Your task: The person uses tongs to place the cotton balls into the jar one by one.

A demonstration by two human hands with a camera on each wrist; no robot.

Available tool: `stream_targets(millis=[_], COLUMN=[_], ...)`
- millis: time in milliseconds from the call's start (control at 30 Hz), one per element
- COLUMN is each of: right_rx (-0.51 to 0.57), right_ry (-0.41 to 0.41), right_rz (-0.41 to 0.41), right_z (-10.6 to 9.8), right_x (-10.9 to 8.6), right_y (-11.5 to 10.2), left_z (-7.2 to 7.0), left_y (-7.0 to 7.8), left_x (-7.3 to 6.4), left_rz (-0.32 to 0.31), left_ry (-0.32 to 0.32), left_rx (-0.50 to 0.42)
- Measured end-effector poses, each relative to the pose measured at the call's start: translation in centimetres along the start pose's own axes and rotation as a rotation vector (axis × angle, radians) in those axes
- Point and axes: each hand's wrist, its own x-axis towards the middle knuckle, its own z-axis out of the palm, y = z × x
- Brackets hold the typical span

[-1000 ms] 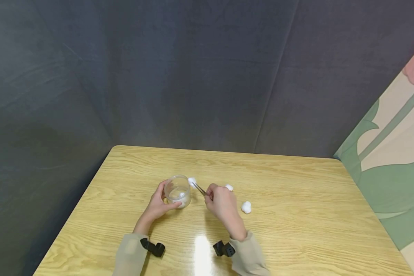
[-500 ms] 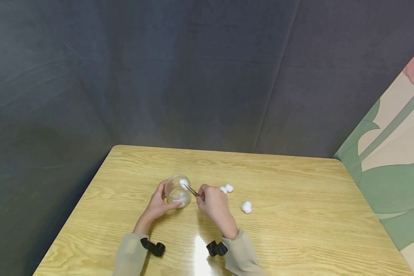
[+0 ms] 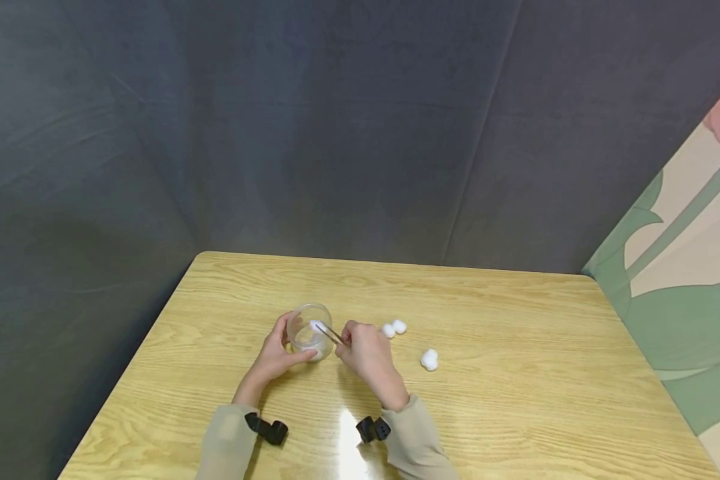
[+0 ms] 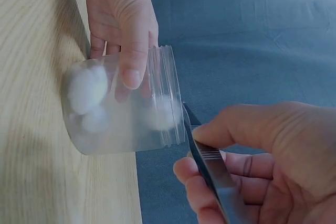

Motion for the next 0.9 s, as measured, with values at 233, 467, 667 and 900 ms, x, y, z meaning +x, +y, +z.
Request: stream_targets(millis=[233,467,667,900], right_rx=[0.023,0.044,0.047,0.041], right_ry=[-0.011,0.003,-0.014,-0.009], right_rz=[0.021,0.053,0.092,0.122], right_z=[0.0,-0.5,-1.0,-1.4], right_x=[0.0,-0.3,-0.5,-0.6], right_y=[0.1,0.6,1.0,1.5], left_z=[0.2,0.2,0.2,0.1], left_y=[-2.6,-2.8,-2.7,-0.2], left_x=[0.8,0.7,0.7,0.0], left_rz=[-0.002,0.005,-0.012,-0.013], left_ry=[0.029,0.040,0.044,0.011], left_rx=[0.016,0.034,0.044,0.016])
